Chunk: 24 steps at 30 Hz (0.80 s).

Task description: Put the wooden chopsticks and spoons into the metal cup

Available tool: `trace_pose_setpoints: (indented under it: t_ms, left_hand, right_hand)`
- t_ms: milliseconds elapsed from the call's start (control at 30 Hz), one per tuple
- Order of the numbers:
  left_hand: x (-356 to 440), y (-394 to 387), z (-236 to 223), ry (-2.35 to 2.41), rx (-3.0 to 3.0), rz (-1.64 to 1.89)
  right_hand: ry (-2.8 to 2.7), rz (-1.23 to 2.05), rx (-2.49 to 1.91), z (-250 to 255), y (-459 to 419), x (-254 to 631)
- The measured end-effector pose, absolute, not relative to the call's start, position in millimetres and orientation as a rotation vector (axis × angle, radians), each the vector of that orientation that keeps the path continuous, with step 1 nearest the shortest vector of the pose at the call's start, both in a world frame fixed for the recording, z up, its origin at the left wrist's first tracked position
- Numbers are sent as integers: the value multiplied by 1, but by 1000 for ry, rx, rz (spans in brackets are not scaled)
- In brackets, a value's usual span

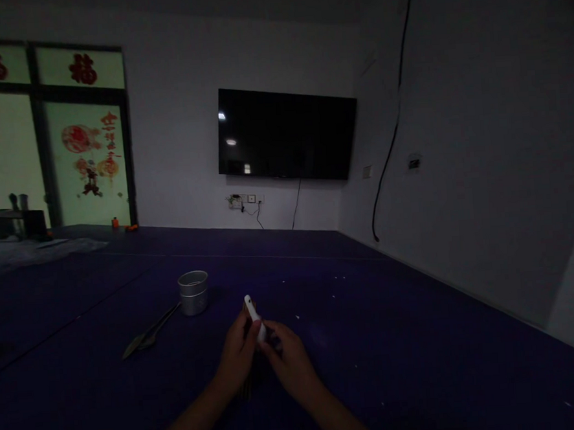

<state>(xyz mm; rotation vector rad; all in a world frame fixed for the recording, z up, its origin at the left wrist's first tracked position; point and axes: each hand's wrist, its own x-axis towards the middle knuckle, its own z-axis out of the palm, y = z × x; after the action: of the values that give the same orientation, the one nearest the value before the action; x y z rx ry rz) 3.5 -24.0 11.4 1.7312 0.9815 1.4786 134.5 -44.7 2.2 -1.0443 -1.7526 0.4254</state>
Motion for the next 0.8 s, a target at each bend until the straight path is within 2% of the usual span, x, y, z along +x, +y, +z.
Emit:
trace_pose_setpoints:
  t_ms: [167, 300, 433, 567, 667, 800]
  left_hand:
    - [7, -15, 7, 980, 1747, 1414]
    - [3, -12, 12, 1023, 2011, 1343]
    - [-9, -11, 19, 1407, 2399, 1196]
    - [-15, -10, 18, 1906, 2443, 830]
    - [-14, -11, 15, 2030, 2392, 610]
    - [-10, -11, 15, 2023, 2385, 530]
  right_hand:
    - [-1696, 571, -1071, 1, -39, 134]
    - [-1620, 687, -1030, -3, -35, 133]
    - [-1505, 778, -1053, -9, -29, 138]
    - [-1506, 844, -1151, -15, -22, 144]
    - [-1539, 880, -1226, -19, -19, 146]
    - [-1588, 846, -1277, -22, -18, 146]
